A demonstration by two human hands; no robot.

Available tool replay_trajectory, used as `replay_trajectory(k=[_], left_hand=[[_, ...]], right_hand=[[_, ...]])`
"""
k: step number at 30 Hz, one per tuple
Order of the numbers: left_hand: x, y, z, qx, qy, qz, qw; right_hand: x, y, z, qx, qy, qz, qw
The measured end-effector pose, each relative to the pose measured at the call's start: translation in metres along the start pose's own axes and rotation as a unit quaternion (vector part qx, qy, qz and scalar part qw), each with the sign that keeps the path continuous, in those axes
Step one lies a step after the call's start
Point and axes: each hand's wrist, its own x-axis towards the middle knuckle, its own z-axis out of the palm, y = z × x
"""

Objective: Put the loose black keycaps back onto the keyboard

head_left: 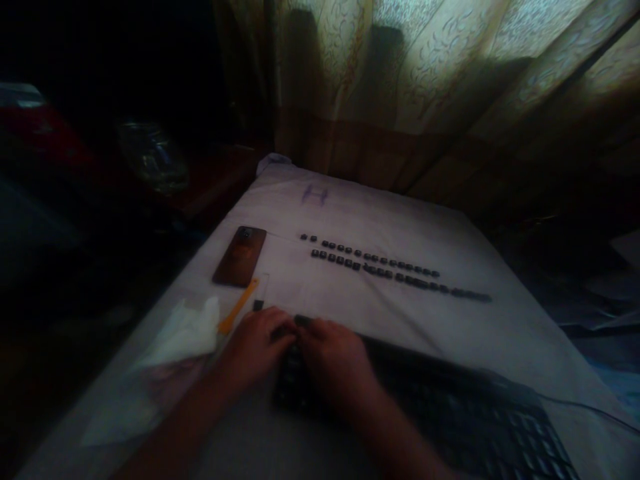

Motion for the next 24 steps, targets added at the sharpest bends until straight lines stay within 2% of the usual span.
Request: replay_trajectory(k=[3, 6, 8, 17, 21, 24], left_hand=[[0.001, -0.001, -0.001, -0.016, -0.005, -0.003, 1.0], [0.001, -0.002, -0.003, -0.024, -0.006, 0.008, 1.0], [0.001, -0.003, -0.004, -0.025, -0.006, 0.01, 1.0], [0.0, -0.003, -0.002, -0.004, 0.005, -0.011, 1.0], [0.0, -0.005, 0.0, 0.001, 0.007, -0.01, 1.0], [0.0, -0.008, 0.001, 0.002, 0.002, -0.007, 1.0]], right_hand=[[-0.002, 0.006, -0.003, 0.075, -0.013, 0.024, 0.997], [-0.007, 0.013, -0.003, 0.168, 0.007, 0.047, 0.985], [-0.011, 0.015, 0.0, 0.189, 0.022, 0.051, 0.98], [-0.013, 0.004, 0.008, 0.038, 0.031, 0.019, 0.999], [-0.013, 0.003, 0.009, 0.006, 0.031, -0.016, 0.999], [-0.013, 0.005, 0.008, 0.024, 0.027, -0.012, 0.999]])
